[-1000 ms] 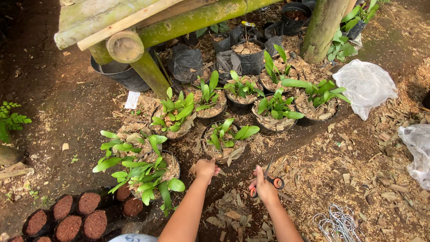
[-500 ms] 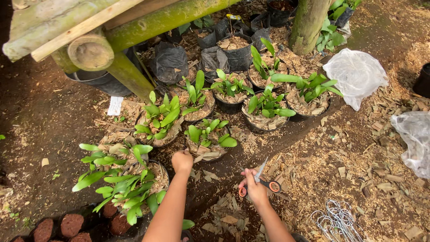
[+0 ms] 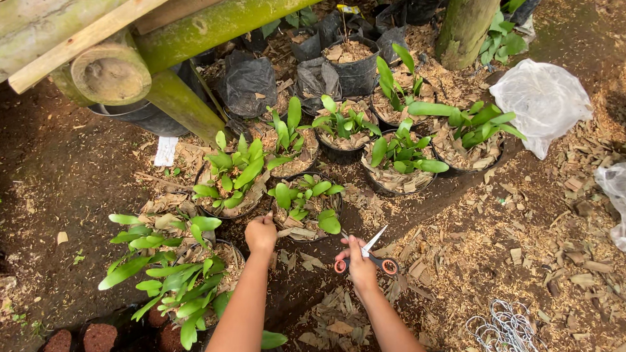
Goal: The person trims small potted plants using scissors, cutting leaves and stems. The person then attaches a metal wire hanger to the pot to secure the plant.
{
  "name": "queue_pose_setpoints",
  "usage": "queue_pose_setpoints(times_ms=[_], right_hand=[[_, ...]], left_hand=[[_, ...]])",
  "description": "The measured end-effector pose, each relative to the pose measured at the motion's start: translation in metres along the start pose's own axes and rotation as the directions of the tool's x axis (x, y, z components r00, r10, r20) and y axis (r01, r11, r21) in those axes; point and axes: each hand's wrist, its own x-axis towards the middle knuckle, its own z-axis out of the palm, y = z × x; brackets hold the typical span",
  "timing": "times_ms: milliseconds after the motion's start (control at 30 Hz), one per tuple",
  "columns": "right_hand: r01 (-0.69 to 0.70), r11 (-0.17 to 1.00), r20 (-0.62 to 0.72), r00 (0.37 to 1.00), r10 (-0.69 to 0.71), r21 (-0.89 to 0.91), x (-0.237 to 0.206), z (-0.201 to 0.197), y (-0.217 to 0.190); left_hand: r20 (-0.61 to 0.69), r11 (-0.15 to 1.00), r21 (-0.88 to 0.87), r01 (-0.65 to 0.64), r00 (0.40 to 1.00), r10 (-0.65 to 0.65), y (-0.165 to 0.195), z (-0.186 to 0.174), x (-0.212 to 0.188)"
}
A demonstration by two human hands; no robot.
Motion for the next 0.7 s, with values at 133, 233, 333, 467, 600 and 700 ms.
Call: queue_pose_setpoints(times_ms=[133,233,333,467,600,700], right_hand=[[0.059,0.998,-0.003,0.998,-0.059,0.02,0.006,0.003,0.005],[0.018,1.0,0.022,1.0,-0.018,-0.016,0.008,0.003,0.006],[0.115,0.992,0.014,0.993,-0.114,-0.051,0.01,0.004,0.005],[0.049,0.998,0.012,0.999,-0.049,0.035,0.01,0.007,0.0],[0.04,0.998,0.027,0.999,-0.041,0.047,0.012,0.008,-0.003],[0.087,0.996,0.025,0.996,-0.087,-0.011,0.014,0.007,-0.003]], left_hand=[[0.033,0.999,-0.006,0.032,0.999,-0.031,-0.004,0.003,0.003],[0.048,0.997,-0.049,0.058,0.997,-0.056,-0.005,0.003,0.002],[0.054,0.993,-0.094,0.078,0.996,-0.073,-0.003,0.0,0.002],[0.016,0.993,-0.102,0.059,0.998,-0.057,-0.003,-0.003,0.0],[0.02,0.988,-0.131,0.075,0.997,-0.073,-0.005,0.0,0.0],[0.048,0.989,-0.135,0.062,0.997,-0.055,-0.009,0.0,0.002]])
